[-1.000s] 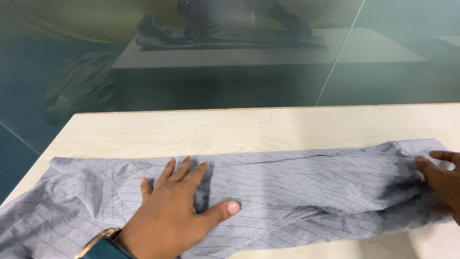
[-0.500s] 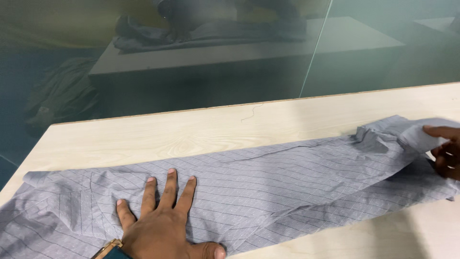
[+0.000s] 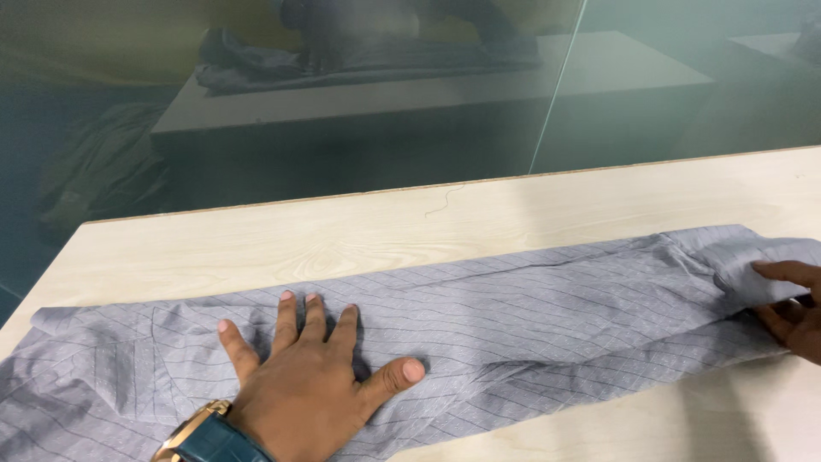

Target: The person folds a light blue striped shirt on a white table, smoothing the fabric and folding the sleeves and body into a compact rectangle. The folded shirt is then placed into a cabinet drawer. The person then picks up a green plaid shirt and begins to unfold it.

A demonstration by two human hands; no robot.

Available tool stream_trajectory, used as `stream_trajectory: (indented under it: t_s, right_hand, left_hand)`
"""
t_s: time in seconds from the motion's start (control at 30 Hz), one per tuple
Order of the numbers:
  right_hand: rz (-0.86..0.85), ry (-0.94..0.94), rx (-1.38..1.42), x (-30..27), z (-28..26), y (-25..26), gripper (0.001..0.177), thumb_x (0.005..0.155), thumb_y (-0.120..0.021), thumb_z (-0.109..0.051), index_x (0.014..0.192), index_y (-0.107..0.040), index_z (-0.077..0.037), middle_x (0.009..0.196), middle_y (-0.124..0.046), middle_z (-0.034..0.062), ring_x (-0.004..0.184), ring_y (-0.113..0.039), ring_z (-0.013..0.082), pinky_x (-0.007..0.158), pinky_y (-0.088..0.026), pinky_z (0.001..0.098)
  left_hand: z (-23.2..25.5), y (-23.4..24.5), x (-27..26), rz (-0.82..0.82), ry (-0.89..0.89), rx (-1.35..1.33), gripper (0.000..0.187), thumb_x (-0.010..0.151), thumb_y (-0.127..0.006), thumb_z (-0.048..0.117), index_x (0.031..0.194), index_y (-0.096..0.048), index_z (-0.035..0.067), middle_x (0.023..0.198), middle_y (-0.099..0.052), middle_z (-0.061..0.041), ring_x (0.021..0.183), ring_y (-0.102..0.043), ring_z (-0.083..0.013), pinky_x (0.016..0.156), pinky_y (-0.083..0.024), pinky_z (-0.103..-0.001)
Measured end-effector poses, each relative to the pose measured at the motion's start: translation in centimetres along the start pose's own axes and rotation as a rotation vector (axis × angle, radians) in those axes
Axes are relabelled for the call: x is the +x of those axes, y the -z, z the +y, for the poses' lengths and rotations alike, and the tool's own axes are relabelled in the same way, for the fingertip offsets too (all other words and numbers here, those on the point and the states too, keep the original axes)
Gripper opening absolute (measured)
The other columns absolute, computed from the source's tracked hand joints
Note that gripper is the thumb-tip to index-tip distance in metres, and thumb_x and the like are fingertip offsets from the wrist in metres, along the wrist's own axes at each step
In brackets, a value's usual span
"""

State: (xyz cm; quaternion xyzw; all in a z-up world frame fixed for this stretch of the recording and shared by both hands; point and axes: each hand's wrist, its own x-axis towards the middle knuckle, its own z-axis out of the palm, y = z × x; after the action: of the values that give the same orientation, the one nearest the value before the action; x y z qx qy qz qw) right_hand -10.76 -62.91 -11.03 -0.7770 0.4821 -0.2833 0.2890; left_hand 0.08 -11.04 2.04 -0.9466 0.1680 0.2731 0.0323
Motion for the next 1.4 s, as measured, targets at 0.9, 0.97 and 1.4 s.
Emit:
stream_trajectory:
  t_s: [0.9, 0.97, 1.4]
  right_hand:
    - [-0.295, 0.561, -0.232, -8.9, -9.3, 2.0, 0.054, 0.095, -0.053, -0.057, 0.117, -0.065, -0.009, 0.125, -0.061, 0.0173, 0.128, -0.056, 0.0331, 0.098, -0.054, 0.0568]
    - [-0.126, 0.769, -0.321, -9.3, -10.5, 1.5, 0.07, 0.088, -0.046, -0.067, 0.13, -0.06, -0.013, 0.145, -0.055, 0.015, 0.143, -0.045, 0.0327, 0.117, -0.044, 0.0596]
    - [-0.39, 0.522, -0.894, -10.5, -12.1, -1.4, 0.086, 0.082, -0.046, -0.081, 0.154, -0.038, -0.035, 0.169, -0.023, -0.0003, 0.158, -0.01, 0.0298, 0.114, -0.007, 0.0743]
  left_hand:
    - [0.1, -2.1, 1.6, 0.197, -0.024, -0.143, 0.106, 0.079, -0.022, 0.09, 0.156, -0.02, 0.018, 0.164, 0.001, -0.021, 0.15, 0.014, -0.041, 0.105, 0.014, -0.08]
    - [0.2, -2.0, 1.5, 0.271, 0.004, -0.158, 0.101, 0.081, -0.019, 0.09, 0.156, -0.025, 0.023, 0.167, -0.004, -0.016, 0.154, 0.011, -0.0382, 0.108, 0.014, -0.079]
    - [-0.2, -1.2, -0.1, 0.205, 0.183, -0.099, 0.108, 0.074, -0.025, 0.093, 0.154, -0.021, 0.021, 0.166, -0.006, -0.015, 0.149, 0.007, -0.0389, 0.105, 0.009, -0.08]
